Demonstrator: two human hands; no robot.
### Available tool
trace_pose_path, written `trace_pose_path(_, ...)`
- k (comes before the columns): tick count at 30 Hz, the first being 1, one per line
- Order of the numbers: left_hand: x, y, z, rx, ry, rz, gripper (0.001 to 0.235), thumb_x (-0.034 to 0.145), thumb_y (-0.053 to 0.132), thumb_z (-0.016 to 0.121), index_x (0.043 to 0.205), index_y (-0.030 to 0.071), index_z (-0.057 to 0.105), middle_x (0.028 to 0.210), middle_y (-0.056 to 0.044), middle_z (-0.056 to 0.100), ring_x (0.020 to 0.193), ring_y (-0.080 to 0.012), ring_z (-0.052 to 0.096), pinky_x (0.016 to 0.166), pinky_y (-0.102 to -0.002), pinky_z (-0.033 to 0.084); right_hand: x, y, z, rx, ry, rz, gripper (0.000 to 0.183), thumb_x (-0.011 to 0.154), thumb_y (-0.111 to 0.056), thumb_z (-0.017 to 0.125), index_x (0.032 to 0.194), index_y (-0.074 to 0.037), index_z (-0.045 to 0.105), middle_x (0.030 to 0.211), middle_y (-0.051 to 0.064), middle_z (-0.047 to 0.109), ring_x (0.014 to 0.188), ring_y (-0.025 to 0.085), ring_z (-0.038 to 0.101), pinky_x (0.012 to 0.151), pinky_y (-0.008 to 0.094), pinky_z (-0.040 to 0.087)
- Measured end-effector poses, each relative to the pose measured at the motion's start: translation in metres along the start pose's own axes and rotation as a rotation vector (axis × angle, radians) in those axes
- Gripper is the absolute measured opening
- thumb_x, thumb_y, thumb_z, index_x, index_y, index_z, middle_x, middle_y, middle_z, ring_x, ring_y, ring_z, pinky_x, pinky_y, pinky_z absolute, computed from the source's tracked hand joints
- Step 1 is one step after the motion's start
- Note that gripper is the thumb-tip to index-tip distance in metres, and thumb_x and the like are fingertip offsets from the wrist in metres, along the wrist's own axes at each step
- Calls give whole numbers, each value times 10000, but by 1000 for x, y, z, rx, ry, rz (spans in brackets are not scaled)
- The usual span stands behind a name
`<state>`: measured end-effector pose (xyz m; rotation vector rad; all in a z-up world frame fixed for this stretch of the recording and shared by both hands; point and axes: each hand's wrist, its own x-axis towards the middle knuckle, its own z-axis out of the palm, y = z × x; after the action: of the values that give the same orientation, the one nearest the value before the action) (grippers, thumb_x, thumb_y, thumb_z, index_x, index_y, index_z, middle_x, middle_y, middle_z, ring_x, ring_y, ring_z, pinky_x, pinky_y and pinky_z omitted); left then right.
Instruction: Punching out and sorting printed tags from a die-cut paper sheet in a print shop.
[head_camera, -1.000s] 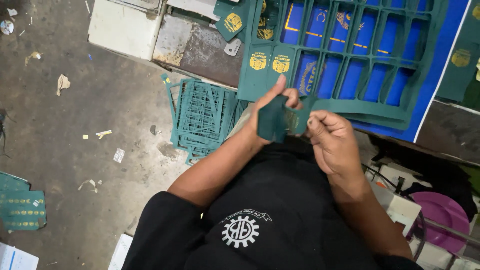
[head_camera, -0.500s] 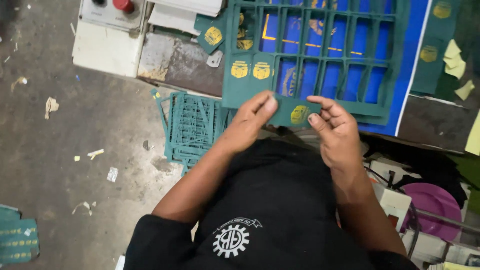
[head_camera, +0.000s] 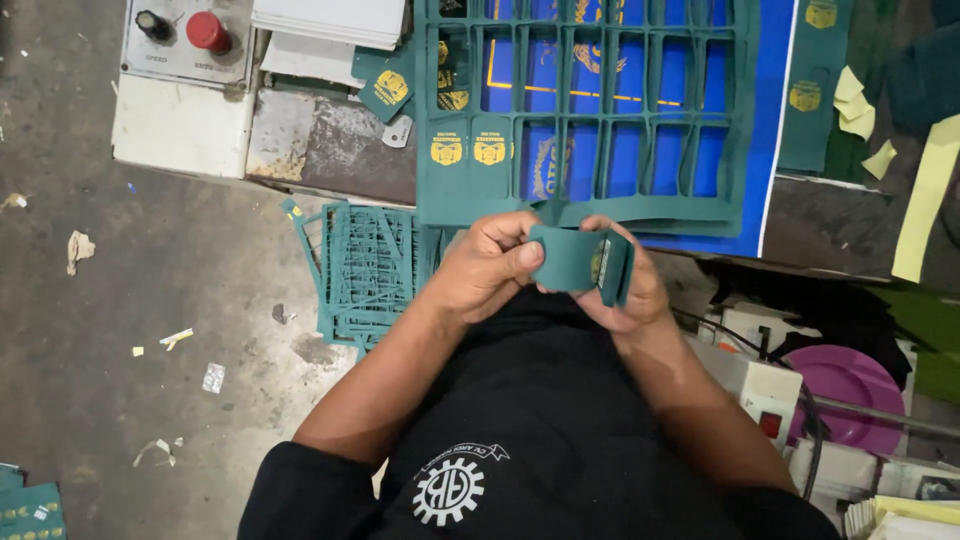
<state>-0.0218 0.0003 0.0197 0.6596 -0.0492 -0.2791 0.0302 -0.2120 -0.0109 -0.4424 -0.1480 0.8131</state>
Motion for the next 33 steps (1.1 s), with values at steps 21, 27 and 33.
trace_pose_path(21, -4, 37, 1, 423, 152, 45, 319, 1110, 307, 585, 1177, 11, 682, 988, -73, 702, 872, -150, 658, 774, -307, 526, 15, -23, 16, -516, 162, -113, 331, 1024, -93, 636, 1341, -19, 579, 1192, 115, 675, 1056, 222, 646, 917, 379, 549)
trace_pose_path(27, 2, 57, 9, 1370, 321, 399, 419, 944, 124, 785, 1337, 55, 656, 1115, -135, 718, 996, -264, 693, 869, -379, 566, 46, -17, 32, -1095, 206, -237, 324, 1032, 19, 627, 1351, -16, 583, 1166, 59, 678, 1086, 104, 626, 946, 255, 510)
trace_pose_path(33, 8, 26, -25, 1730, 509, 606, 473, 913, 49, 774, 1365, 89, 644, 1221, -117, 732, 1163, -322, 678, 1012, -430, 488, 70, 0, 31, -1759, 278, -441, 322, 982, -44, 708, 1298, -55, 648, 1251, 137, 722, 1164, 274, 690, 1072, 424, 469)
